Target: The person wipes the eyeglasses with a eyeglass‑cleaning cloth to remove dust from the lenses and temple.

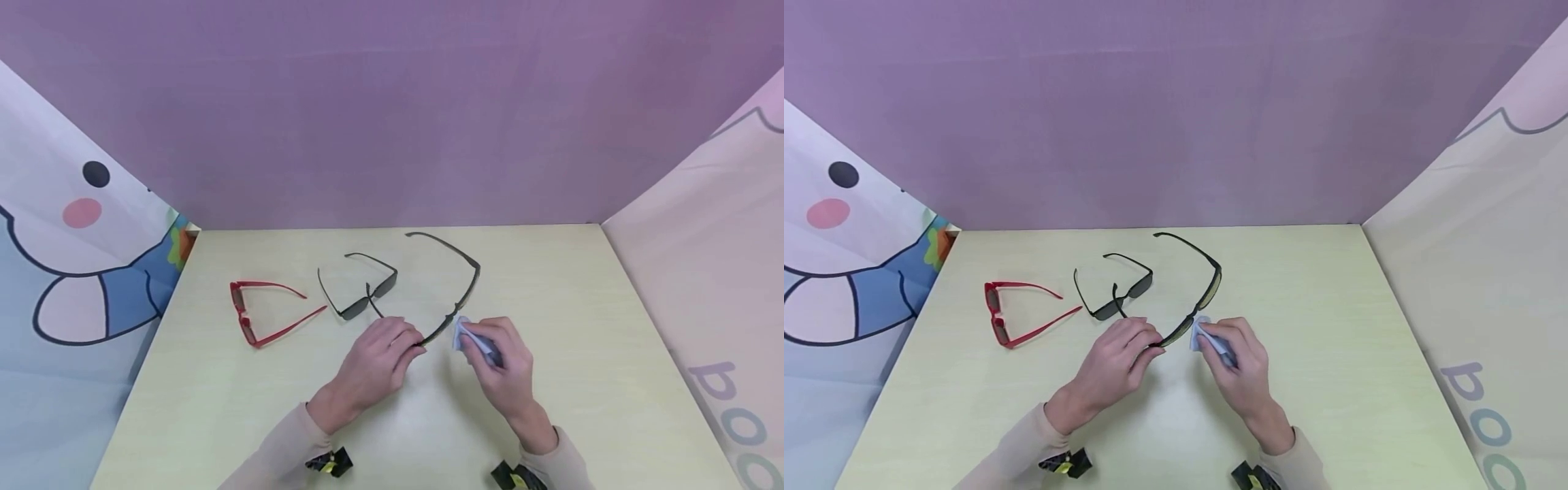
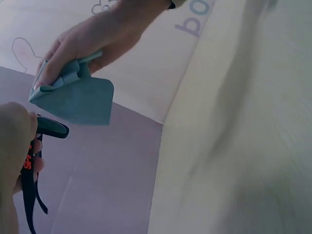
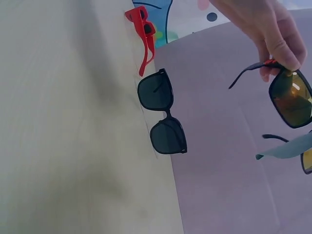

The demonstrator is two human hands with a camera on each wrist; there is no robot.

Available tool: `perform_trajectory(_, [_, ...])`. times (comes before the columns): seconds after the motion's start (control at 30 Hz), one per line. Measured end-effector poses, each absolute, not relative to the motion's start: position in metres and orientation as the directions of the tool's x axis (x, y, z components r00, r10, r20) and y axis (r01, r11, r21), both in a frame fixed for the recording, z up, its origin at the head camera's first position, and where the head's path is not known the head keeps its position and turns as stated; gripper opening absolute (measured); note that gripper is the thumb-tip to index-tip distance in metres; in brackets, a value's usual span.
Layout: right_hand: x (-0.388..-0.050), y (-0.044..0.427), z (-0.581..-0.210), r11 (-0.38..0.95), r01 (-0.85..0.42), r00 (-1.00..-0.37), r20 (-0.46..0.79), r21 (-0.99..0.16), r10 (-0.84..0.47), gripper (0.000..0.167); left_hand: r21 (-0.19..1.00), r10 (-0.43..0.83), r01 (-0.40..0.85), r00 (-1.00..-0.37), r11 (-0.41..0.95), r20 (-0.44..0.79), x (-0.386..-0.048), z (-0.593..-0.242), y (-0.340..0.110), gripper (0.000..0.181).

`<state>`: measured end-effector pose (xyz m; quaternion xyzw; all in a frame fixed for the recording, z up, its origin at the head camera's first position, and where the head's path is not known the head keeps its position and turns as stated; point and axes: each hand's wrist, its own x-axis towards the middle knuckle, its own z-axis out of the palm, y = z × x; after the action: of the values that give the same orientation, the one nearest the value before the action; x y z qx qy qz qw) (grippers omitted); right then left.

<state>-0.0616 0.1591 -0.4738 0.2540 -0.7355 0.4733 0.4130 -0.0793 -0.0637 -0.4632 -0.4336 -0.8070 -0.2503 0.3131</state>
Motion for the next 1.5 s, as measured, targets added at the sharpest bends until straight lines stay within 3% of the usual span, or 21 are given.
perform_trajectory(0.37, [-0.065,0.154,-0.458,0.459,-0.771,-0.476,0.878,-0.441,0.045,0.04,-0.321,0.732,0.805,-0.191,0.498,0.654,-0.092,-0.456,-0.071,0.031])
perform_trajectory(0.53, [-0.066,0.145,-0.449,0.595,-0.741,-0.437,0.897,-0.312,-0.074,0.032,-0.527,0.807,0.707,-0.104,0.471,0.581,-0.097,-0.448,-0.072,0.03])
perform_trajectory(0.63, [-0.068,0.139,-0.446,0.653,-0.706,-0.493,0.852,-0.274,-0.176,0.026,-0.609,0.849,0.667,-0.067,0.429,0.525,-0.1,-0.446,-0.071,0.024])
perform_trajectory(0.77, [-0.074,0.134,-0.445,0.693,-0.626,-0.658,0.718,-0.357,-0.225,0.013,-0.693,0.894,0.624,-0.022,0.362,0.447,-0.104,-0.447,-0.068,0.021])
perform_trajectory(0.87, [-0.077,0.133,-0.441,0.741,-0.541,-0.772,0.586,-0.399,-0.248,0.021,-0.75,0.922,0.585,0.007,0.309,0.386,-0.107,-0.451,-0.067,0.022])
perform_trajectory(1.0, [-0.081,0.135,-0.433,0.837,-0.432,-0.86,0.434,-0.335,-0.27,0.019,-0.806,0.95,0.533,0.018,0.256,0.313,-0.107,-0.458,-0.066,0.021])
perform_trajectory(1.2, [-0.084,0.13,-0.427,0.877,-0.406,-0.871,0.4,-0.255,-0.286,0.015,-0.812,0.954,0.524,-0.007,0.258,0.299,-0.108,-0.46,-0.064,0.017])
perform_trajectory(1.37, [-0.082,0.13,-0.423,0.799,-0.489,-0.851,0.393,-0.348,-0.349,0.01,-0.812,0.942,0.526,0.057,0.253,0.331,-0.114,-0.454,-0.065,0.017])
perform_trajectory(1.5, [-0.083,0.135,-0.418,0.747,-0.566,-0.808,0.416,-0.348,-0.418,0.01,-0.807,0.933,0.537,0.094,0.247,0.348,-0.118,-0.45,-0.068,0.018])
